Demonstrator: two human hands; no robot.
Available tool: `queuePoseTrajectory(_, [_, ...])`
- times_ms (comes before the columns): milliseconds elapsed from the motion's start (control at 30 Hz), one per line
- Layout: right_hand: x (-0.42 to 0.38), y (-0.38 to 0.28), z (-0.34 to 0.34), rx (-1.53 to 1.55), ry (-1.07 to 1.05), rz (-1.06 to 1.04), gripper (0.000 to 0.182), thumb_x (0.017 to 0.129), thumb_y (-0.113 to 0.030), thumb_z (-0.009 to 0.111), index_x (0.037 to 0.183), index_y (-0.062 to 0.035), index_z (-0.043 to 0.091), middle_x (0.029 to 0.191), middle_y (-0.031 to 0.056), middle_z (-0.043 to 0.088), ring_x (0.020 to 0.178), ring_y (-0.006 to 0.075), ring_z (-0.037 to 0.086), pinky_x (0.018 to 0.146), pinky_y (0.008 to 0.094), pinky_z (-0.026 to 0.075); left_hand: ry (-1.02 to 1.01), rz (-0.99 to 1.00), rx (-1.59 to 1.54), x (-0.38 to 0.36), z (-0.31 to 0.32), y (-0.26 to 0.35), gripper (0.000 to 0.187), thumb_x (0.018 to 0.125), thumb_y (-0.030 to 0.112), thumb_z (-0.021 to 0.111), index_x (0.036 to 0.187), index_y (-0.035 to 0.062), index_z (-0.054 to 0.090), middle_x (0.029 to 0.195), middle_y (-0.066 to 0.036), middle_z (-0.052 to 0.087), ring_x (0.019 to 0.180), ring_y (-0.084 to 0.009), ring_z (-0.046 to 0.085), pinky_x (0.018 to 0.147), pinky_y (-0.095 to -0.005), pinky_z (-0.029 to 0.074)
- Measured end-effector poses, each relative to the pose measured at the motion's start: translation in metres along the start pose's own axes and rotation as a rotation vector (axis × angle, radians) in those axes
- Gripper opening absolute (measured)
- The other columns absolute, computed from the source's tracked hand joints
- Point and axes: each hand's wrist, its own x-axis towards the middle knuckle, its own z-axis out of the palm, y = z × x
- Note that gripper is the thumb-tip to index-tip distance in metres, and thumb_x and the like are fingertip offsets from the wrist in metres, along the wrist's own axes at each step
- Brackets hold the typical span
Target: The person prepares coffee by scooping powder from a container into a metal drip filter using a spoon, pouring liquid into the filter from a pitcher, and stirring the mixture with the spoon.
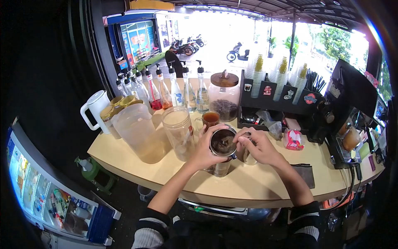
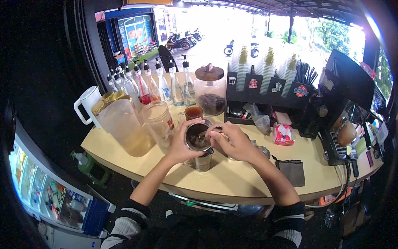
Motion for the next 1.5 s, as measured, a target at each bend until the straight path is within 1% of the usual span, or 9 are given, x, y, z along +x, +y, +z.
queuePoseTrajectory(400, [0.005,0.002,-0.003,0.002,0.000,-0.013,0.019,0.096,-0.018,0.049,0.093,-0.0058,0.062,0.072,0.0053,0.065,0.069,0.0189,0.063,0.071,0.0317,0.043,0.026,0.007,-0.116,-0.002,0.008,-0.009,0.085,0.056,0.029,0.084,0.129,0.0173,0.044,0.128,-0.003,0.054,0.126,-0.0249,0.047,0.113,-0.0548,0.012])
queuePoseTrajectory(600, [0.017,-0.011,-0.012,0.013,-0.047,-0.005,0.019,0.093,-0.021,0.056,0.087,-0.0048,0.064,0.077,0.0100,0.065,0.068,0.0216,0.061,0.070,0.0325,0.043,0.034,-0.002,-0.160,-0.003,0.010,-0.011,0.084,0.056,0.028,0.084,0.129,0.0170,0.044,0.128,-0.003,0.055,0.125,-0.0249,0.048,0.113,-0.0547,0.011])
queuePoseTrajectory(767, [0.022,-0.018,-0.020,-0.272,-0.116,-0.036,0.015,0.090,-0.018,0.060,0.087,-0.0034,0.063,0.078,0.0092,0.062,0.075,0.0239,0.058,0.074,0.0342,0.042,0.034,-0.005,-0.166,-0.003,0.011,-0.013,0.085,0.056,0.027,0.085,0.129,0.0169,0.043,0.128,-0.003,0.055,0.125,-0.0254,0.048,0.113,-0.0546,0.011])
queuePoseTrajectory(1033, [0.019,-0.011,-0.008,-0.273,-0.105,-0.101,0.022,0.092,-0.027,0.057,0.090,-0.0071,0.064,0.078,0.0091,0.058,0.080,0.0253,0.055,0.079,0.0382,0.037,0.031,-0.031,-0.182,-0.003,0.011,-0.011,0.086,0.056,0.028,0.085,0.129,0.0167,0.042,0.128,-0.003,0.055,0.124,-0.0259,0.049,0.113,-0.0544,0.011])
queuePoseTrajectory(1100, [0.017,-0.011,-0.002,-0.220,-0.131,-0.099,0.022,0.092,-0.027,0.055,0.089,-0.0064,0.063,0.077,0.0086,0.058,0.079,0.0249,0.055,0.082,0.0389,0.037,0.043,0.028,-0.157,-0.001,0.011,-0.009,0.084,0.051,0.012,0.086,0.125,0.0074,0.044,0.126,-0.010,0.052,0.119,-0.0245,0.051,0.104,-0.0392,0.039])
queuePoseTrajectory(1300, [0.014,-0.003,-0.003,-0.125,-0.104,-0.031,0.020,0.093,-0.020,0.052,0.085,-0.0051,0.063,0.071,0.0051,0.060,0.074,0.0222,0.057,0.081,0.0355,0.038,0.054,0.059,-0.121,-0.002,0.011,-0.010,0.083,0.053,0.012,0.085,0.125,0.0079,0.044,0.126,-0.010,0.052,0.119,-0.0236,0.052,0.104,-0.0391,0.039])
queuePoseTrajectory(1333, [0.012,-0.003,-0.002,-0.205,-0.073,-0.074,0.020,0.093,-0.016,0.051,0.083,-0.0046,0.064,0.067,0.0042,0.061,0.071,0.0206,0.057,0.081,0.0343,0.039,0.053,0.061,-0.121,-0.002,0.012,-0.011,0.083,0.053,0.012,0.085,0.125,0.0079,0.044,0.126,-0.010,0.052,0.119,-0.0236,0.052,0.104,-0.0391,0.039])
queuePoseTrajectory(1400, [0.013,-0.002,-0.005,-0.188,-0.034,-0.066,0.020,0.093,-0.016,0.051,0.083,-0.0053,0.064,0.067,0.0036,0.062,0.072,0.0200,0.057,0.081,0.0335,0.039,0.049,0.001,-0.157,-0.004,0.013,-0.012,0.086,0.056,0.029,0.086,0.129,0.0150,0.041,0.128,-0.003,0.055,0.126,-0.0252,0.048,0.113,-0.0545,0.013])
queuePoseTrajectory(1500, [0.010,-0.006,-0.003,-0.186,-0.046,-0.057,0.020,0.093,-0.016,0.050,0.084,-0.0060,0.063,0.068,0.0028,0.063,0.073,0.0191,0.058,0.081,0.0332,0.039,0.048,-0.016,-0.174,-0.004,0.015,-0.013,0.086,0.056,0.027,0.086,0.128,0.0145,0.042,0.128,-0.003,0.055,0.126,-0.0251,0.048,0.113,-0.0546,0.013])
